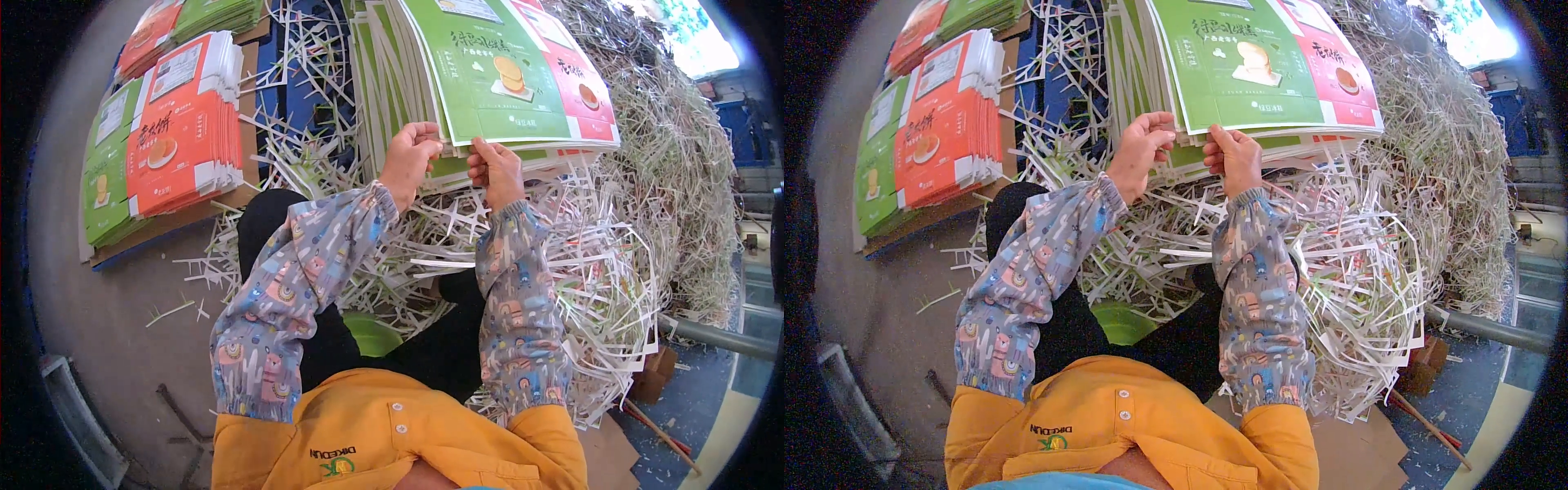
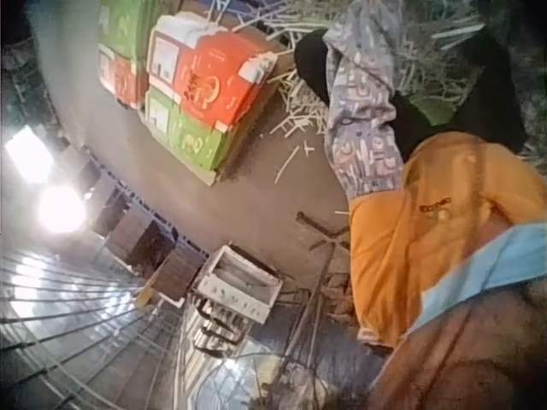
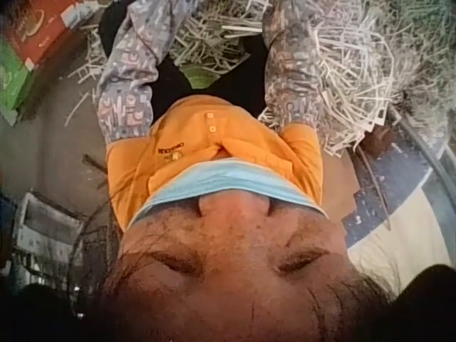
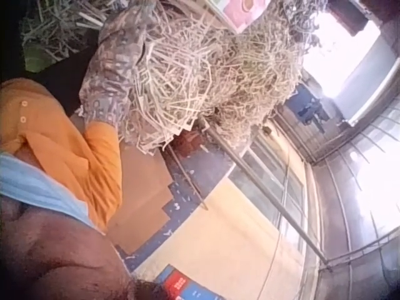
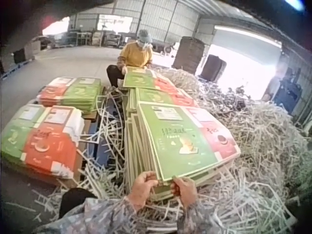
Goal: Stripping waste paper edges from stacks of die-cut cardboard box flats.
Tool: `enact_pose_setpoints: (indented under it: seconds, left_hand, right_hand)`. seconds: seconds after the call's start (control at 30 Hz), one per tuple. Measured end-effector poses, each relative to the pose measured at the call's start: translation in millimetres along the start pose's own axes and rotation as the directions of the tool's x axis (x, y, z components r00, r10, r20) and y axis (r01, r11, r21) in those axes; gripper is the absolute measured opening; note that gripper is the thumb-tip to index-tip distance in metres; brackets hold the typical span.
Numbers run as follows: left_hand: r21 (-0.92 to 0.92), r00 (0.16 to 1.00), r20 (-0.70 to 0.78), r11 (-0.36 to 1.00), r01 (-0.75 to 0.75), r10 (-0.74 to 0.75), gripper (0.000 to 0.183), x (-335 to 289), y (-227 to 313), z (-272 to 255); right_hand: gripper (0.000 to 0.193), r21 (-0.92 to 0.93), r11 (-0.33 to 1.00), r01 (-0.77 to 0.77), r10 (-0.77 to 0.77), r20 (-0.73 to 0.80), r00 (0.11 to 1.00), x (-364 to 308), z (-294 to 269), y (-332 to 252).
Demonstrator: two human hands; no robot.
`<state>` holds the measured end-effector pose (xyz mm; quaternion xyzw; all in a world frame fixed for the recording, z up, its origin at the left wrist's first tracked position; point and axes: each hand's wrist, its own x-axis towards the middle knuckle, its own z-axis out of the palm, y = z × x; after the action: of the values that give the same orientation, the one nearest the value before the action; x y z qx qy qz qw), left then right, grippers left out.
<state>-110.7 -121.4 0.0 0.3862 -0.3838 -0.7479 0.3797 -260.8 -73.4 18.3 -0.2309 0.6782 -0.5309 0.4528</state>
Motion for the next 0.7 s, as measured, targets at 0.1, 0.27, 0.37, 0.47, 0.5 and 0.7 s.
enact_pose_setpoints:
  seconds: [0.1, 0.27, 0.37, 0.47, 0.5, 0.7]
  left_hand:
    - [-0.013, 0.995, 0.098, 1.0, 0.0, 0.001, 0.025, 0.1, 5.7, -1.4]
    - [-0.077, 0.986, 0.167, 0.997, 0.026, -0.013, 0.024, -1.9, 8.6, -0.9]
    - [-0.003, 0.987, 0.156, 1.0, 0.024, -0.023, 0.026, -2.5, 5.3, -1.1]
    - [0.088, 0.99, 0.137, 0.996, 0.018, -0.03, 0.028, -3.3, -3.6, -2.9]
    - [0.113, 0.989, 0.142, 0.994, 0.01, -0.026, 0.029, -3.6, -6.9, -3.4]
    - [0.222, 0.987, 0.135, 0.968, -0.113, 0.084, 0.032, -3.4, -17.5, -1.5]
  right_hand:
    - [0.026, -0.069, 0.997, -0.029, 0.028, -0.009, 1.0, -3.5, 2.9, -1.9]
    - [0.022, 0.38, 0.925, -0.028, 0.011, 0.049, 0.999, -1.6, 6.2, -2.0]
    - [0.018, 0.347, 0.934, 0.083, -0.092, 0.011, 0.996, 0.5, -2.0, -3.9]
    - [0.018, 0.265, 0.961, 0.076, -0.061, -0.063, 0.996, 1.6, -11.7, -2.2]
    - [0.018, 0.216, 0.973, 0.083, -0.057, -0.124, 0.991, 2.0, -13.8, -0.9]
    - [0.021, 0.135, 0.991, -0.024, 0.037, -0.1, 0.994, 3.3, -16.9, 9.0]
